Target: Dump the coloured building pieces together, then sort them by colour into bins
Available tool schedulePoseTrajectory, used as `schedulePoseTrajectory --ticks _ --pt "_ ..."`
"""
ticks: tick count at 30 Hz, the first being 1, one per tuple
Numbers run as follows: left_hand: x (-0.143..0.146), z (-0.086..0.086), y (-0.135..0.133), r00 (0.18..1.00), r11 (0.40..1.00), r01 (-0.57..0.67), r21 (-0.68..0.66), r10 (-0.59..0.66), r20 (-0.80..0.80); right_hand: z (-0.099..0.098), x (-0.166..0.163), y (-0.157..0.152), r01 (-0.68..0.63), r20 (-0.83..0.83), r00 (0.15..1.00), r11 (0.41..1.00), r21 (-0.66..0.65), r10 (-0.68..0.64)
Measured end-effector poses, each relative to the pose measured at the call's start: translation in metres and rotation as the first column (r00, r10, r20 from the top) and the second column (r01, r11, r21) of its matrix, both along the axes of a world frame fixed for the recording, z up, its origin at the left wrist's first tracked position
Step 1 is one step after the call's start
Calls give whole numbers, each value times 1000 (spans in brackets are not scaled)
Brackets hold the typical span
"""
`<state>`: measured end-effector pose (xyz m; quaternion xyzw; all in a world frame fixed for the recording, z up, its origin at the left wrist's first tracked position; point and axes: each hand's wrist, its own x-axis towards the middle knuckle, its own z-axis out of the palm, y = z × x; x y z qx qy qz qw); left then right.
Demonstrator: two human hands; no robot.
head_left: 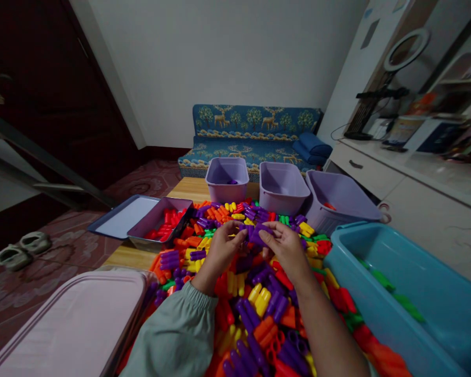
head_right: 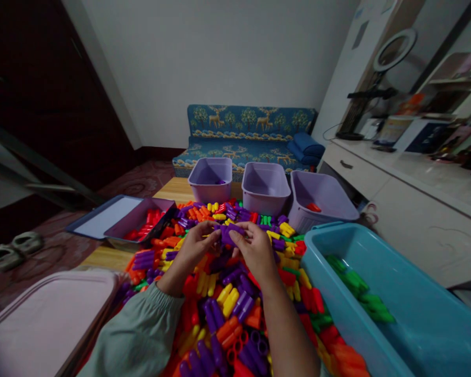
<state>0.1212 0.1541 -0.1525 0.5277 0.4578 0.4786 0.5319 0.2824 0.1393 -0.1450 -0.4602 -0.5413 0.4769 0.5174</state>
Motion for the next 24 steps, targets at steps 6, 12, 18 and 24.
schedulePoseTrajectory --ticks 6,12,18,24 --pt "0 3 -4 982 988 132 -78 -120 149 -5 -5 2 -23 29 999 1000 -16 23" --pt "3 0 -7 973 981 193 -7 -190 130 -5 -8 -1 25 210 977 998 60 -37" --pt "1 1 -4 993 1000 4 -6 -3 114 -5 2 3 40 354 929 981 189 -106" --pt "-3 5 -2 980 995 -70 -71 82 182 -21 21 15 -14 746 638 967 255 -188"
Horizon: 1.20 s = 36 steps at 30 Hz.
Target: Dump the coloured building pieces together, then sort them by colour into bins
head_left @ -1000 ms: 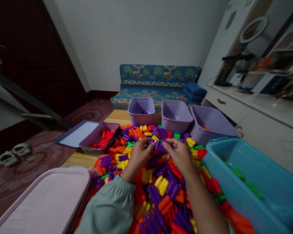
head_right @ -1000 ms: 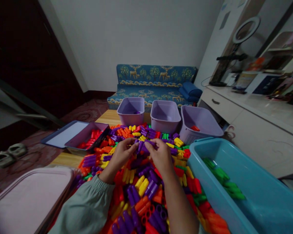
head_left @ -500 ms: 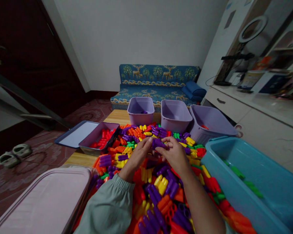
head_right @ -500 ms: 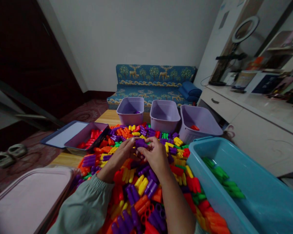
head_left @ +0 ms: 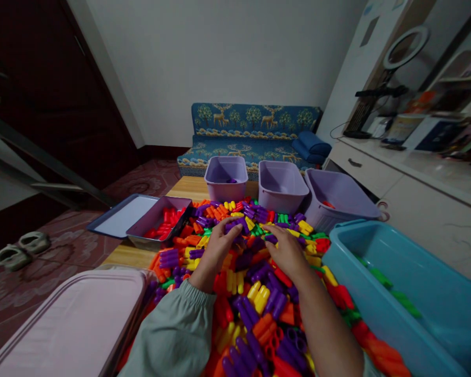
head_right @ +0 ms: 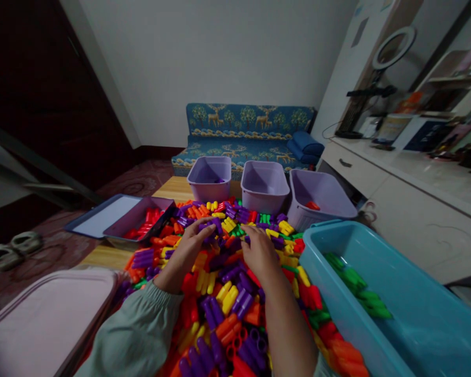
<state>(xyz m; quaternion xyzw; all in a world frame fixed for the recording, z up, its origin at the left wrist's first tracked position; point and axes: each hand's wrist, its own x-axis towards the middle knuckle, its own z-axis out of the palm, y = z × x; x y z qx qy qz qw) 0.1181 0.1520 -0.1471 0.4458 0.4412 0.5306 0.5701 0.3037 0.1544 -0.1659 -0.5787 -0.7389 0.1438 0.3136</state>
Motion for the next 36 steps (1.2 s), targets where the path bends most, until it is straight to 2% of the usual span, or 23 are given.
schedulePoseTrajectory --ticks 3,6,8,12,20,23,27,29,31,36 --pt "0 0 1 1000 1000 -1 1 1 -22 -3 -3 -3 -123 145 980 988 -92 135" --pt "1 -1 1 1000 1000 7 -9 -7 -28 -2 -9 -9 -159 264 941 965 -207 211" --pt "2 0 1 1000 1000 8 -29 -9 -21 0 -11 -10 -132 327 922 964 -232 205" --pt "2 2 1 999 999 8 -48 -10 -41 3 -10 -10 -78 396 905 977 -200 154" --pt "2 -2 2 994 998 62 -8 -62 -94 9 -14 -11 -3 385 920 984 -176 71" --pt "2 -7 3 991 997 77 13 -75 -107 11 -13 -9 81 268 963 985 -150 -38" --pt "1 -11 3 990 997 79 17 -76 -118 9 -9 -6 165 -94 982 986 -27 -167" --pt "1 -10 2 994 997 72 6 -72 -82 7 -9 -5 143 -282 950 989 26 -130" --pt "2 -9 1 997 997 76 -8 -76 -30 6 -12 -6 87 -403 913 995 42 -62" --pt "4 -8 -1 983 983 181 7 -181 -27 10 -21 -10 -65 -534 845 996 -58 24"
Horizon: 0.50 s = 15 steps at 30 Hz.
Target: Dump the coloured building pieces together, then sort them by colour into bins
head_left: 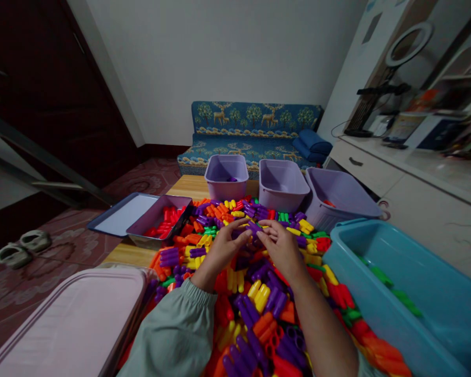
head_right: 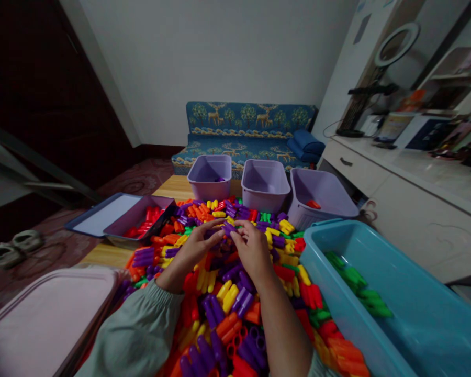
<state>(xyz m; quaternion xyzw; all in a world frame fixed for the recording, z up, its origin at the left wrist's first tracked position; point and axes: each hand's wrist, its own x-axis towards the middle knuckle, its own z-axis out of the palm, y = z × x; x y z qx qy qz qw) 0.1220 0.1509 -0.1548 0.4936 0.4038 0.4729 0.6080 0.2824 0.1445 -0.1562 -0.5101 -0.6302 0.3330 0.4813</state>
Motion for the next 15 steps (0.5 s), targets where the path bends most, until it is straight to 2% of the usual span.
schedulePoseTrajectory --ticks 2,8,15 --pt "0 -1 0 999 1000 10 18 -9 -31 0 -1 -1 -26 4 1000 1000 -8 26" --pt "-1 -6 5 997 996 -75 38 76 -21 -5 0 0 -79 56 995 996 -29 81" --pt "-1 6 0 981 981 -195 -10 194 -14 -5 -2 -1 -89 103 991 996 -15 90"
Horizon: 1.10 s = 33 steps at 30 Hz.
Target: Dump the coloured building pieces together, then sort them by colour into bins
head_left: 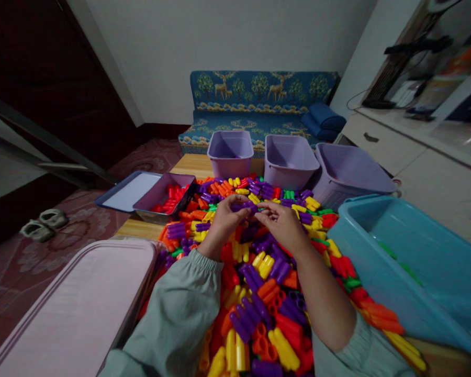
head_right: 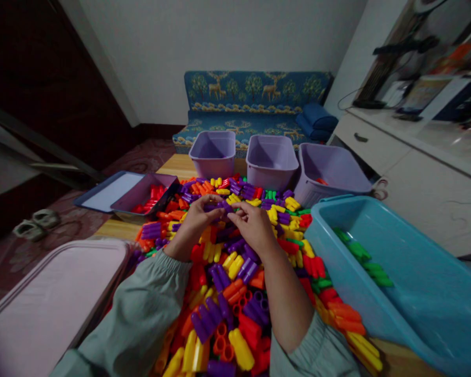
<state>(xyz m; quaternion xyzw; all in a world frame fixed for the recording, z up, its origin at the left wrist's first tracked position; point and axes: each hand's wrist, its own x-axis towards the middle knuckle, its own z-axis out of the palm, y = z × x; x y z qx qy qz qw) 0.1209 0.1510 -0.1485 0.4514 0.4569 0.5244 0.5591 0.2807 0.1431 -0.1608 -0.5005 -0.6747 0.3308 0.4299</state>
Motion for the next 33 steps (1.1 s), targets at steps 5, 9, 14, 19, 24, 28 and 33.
schedulePoseTrajectory --ticks 5,9,14,19,24,28,33 --pt "-4 6 -2 991 998 -8 -64 16 132 -6 2 5 37 6 999 999 -14 -37" --pt "-13 19 4 895 959 14 -282 114 432 -10 4 8 59 -4 998 998 -10 -59" --pt "-19 60 35 773 888 52 -458 254 581 -14 3 8 42 -29 999 999 -29 -43" --pt "-17 98 100 756 945 -66 -321 257 603 -16 4 9 68 -5 998 998 -14 -69" --pt "-11 116 147 783 923 -234 -306 365 504 -17 5 10 58 -15 998 998 -40 -59" --pt "-9 115 155 815 900 -315 -300 419 400 -16 5 10 59 -6 998 998 -36 -60" --pt "-18 108 156 880 942 -247 -227 316 354 -15 5 9 67 -18 998 996 -53 -68"
